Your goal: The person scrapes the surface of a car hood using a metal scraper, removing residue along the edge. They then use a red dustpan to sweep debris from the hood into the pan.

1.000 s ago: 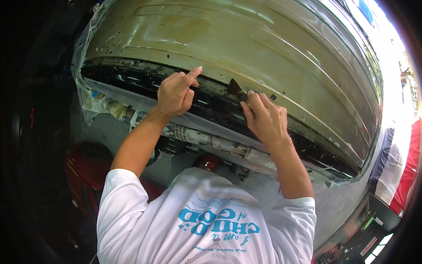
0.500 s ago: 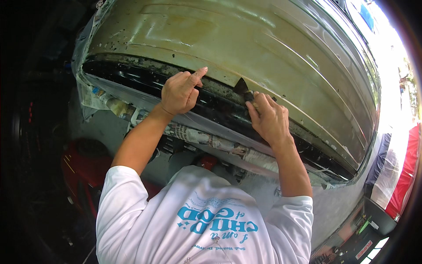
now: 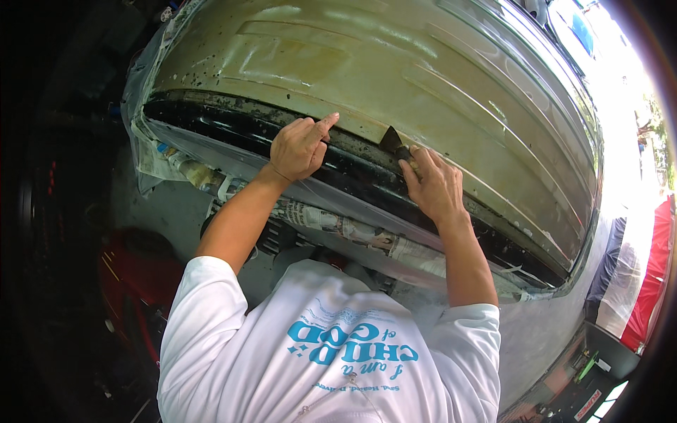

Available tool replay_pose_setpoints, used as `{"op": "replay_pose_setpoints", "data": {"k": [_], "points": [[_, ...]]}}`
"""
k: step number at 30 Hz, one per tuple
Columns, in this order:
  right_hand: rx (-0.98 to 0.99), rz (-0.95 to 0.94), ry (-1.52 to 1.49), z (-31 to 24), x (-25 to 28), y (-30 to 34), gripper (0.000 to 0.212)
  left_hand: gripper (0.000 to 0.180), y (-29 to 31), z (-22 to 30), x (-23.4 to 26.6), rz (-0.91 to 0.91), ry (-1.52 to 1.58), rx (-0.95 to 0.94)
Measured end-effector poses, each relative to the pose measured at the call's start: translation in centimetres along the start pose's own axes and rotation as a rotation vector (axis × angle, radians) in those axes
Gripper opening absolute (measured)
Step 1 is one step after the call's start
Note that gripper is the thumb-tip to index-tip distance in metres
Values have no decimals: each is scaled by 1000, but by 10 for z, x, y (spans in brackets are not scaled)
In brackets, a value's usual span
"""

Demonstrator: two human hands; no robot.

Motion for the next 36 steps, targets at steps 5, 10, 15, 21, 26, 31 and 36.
{"op": "replay_pose_setpoints", "data": {"k": [5,10,15,21,26,31,36], "points": [[-2,-80,50,-6,-7,-4,25,63,0,1,0,21,13,-4],[-55,-103,-4,-13,-12,-11,24,63,-1,2,2,28,18,-18],[-6,-185,-15,-16,-23,-13,25,66,0,7,7,53,-61,-105],[31,-167,14,-17,-21,-14,26,67,1,8,8,31,-108,-127],[41,-136,17,-26,-24,-20,23,69,0,4,7,32,-50,-53],[85,-44,54,-42,-40,-30,20,62,3,-2,6,56,70,68],[49,-147,-49,-51,-42,-33,19,64,9,-15,9,317,176,169]]}}
Point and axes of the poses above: each hand's wrist, its own y-axis away from the middle knuckle, its own x-axis out of the back of the hand, z = x × y, the point moved 4 cm from there along -y, towards the middle knuckle, and after that the axes turned 7 degrees about z, right-handed, at the moved point
